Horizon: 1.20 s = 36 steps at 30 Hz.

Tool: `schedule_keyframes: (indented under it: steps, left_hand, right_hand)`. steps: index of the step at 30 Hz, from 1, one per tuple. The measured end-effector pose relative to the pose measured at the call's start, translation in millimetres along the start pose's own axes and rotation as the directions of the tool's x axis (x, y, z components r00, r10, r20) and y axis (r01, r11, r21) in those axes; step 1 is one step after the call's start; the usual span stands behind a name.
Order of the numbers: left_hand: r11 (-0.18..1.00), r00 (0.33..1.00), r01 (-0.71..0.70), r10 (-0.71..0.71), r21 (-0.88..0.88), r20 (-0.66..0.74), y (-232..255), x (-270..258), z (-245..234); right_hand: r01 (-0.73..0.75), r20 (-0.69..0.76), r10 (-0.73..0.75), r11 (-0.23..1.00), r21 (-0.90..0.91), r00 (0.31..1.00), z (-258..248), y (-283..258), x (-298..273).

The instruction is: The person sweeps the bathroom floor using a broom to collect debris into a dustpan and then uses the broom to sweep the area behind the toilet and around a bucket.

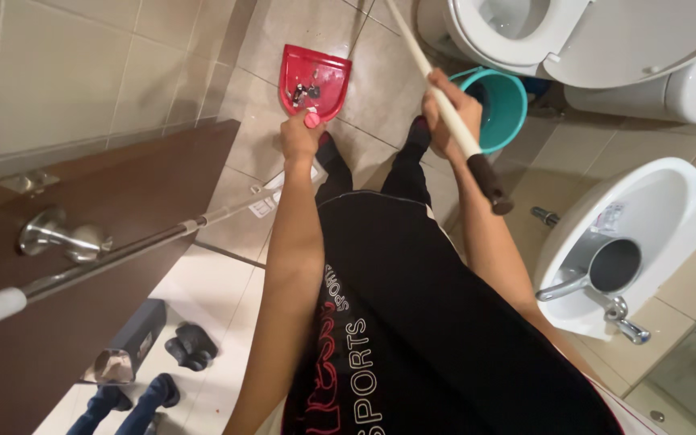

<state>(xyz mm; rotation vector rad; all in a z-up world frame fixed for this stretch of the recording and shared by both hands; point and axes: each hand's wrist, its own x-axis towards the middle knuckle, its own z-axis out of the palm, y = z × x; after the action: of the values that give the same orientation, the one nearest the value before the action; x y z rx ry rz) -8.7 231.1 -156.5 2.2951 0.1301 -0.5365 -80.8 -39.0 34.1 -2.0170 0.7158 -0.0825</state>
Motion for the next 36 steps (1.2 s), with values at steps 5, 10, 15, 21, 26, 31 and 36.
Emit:
schedule_keyframes:
  steps: [5, 10, 15, 21, 26, 31, 36]
  left_hand:
    - [0.994, 0.994, -0.107, 0.107, -0.016, -0.014, -23, 3, 19]
    - [1.000, 0.999, -0.030, 0.029, 0.009, 0.034, -15, -1, 28]
    - [0.997, 0.997, -0.062, 0.064, -0.035, 0.050, 0, 3, 23]
    - [0.996, 0.996, -0.092, 0.092, -0.009, 0.003, -10, 9, 30]
    - [0.997, 0.998, -0.060, 0.062, -0.051, 0.019, -22, 9, 36]
    - [0.999, 1.000, -0.015, 0.015, -0.034, 0.023, -26, 11, 35]
    - [0.998, 1.000, -0.011, 0.010, -0.068, -0.010, -8, -1, 23]
  right_hand:
    - [0.331, -0.136, -0.336, 0.942, -0.060, 0.932, -3, 18, 12]
    - [0.485, -0.077, -0.486, 0.874, -0.029, 0.871, -13, 22, 5]
    - [0.477, 0.083, -0.470, 0.869, -0.134, 0.879, -18, -9, -26]
    - [0.388, 0.220, -0.360, 0.917, -0.096, 0.907, -25, -27, -59]
    - [0.516, 0.291, -0.475, 0.853, -0.079, 0.830, -50, -30, -64]
    - [0.318, 0.231, -0.280, 0.937, -0.146, 0.932, -69, -54, -64]
    - [0.007, -0.028, 0.002, 0.957, 0.290, 1.000, -79, -84, -70]
